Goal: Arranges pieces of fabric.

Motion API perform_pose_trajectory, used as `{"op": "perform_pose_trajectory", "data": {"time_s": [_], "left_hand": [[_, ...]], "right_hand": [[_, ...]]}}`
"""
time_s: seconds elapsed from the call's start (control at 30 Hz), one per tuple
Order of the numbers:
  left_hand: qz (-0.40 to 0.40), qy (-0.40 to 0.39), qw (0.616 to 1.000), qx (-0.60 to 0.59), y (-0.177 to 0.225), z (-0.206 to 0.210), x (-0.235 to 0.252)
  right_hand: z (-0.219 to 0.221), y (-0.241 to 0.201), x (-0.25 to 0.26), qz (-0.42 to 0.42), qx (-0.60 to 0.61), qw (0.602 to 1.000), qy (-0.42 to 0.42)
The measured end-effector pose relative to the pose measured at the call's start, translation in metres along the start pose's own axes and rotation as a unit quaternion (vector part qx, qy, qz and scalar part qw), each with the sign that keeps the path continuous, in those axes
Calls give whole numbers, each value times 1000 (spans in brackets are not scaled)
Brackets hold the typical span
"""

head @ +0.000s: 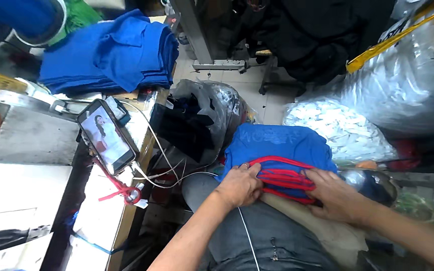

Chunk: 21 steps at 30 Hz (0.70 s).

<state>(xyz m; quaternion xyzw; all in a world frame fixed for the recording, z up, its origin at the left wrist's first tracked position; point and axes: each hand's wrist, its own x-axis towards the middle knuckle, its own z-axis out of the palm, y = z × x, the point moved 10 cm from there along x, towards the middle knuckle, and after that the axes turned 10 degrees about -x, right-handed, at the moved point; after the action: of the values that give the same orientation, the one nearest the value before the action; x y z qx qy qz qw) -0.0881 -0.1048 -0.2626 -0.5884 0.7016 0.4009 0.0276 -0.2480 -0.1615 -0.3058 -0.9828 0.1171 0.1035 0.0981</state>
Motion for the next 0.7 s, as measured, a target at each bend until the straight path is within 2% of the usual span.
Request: {"op": "perform_pose_trajectory", "data": {"time_s": [0.07, 0.13, 0.27, 0.33, 0.43, 0.6, 0.7], "left_hand": [[63, 104, 993, 9, 9, -23, -5], [105, 176, 978, 23, 16, -45, -11], [147, 242, 959, 28, 17, -77, -24], [154, 255, 954, 24, 20, -85, -25], [147, 249, 957, 36, 27, -83, -21], [147, 240, 959, 21, 24, -81, -20], [147, 222, 963, 25, 22, -85, -20]], "right_hand": [[-10, 4, -2, 10, 17, 995, 97], [-27, 11, -3, 18, 54, 986, 154], [-80, 22, 1, 26, 74, 972, 220], [-85, 26, 6, 56, 86, 973, 207], [-54, 24, 13, 126, 124, 978, 113], [-35, -6, 10, 187, 23, 959, 210], [-36, -2, 8, 177, 67, 948, 257]]}}
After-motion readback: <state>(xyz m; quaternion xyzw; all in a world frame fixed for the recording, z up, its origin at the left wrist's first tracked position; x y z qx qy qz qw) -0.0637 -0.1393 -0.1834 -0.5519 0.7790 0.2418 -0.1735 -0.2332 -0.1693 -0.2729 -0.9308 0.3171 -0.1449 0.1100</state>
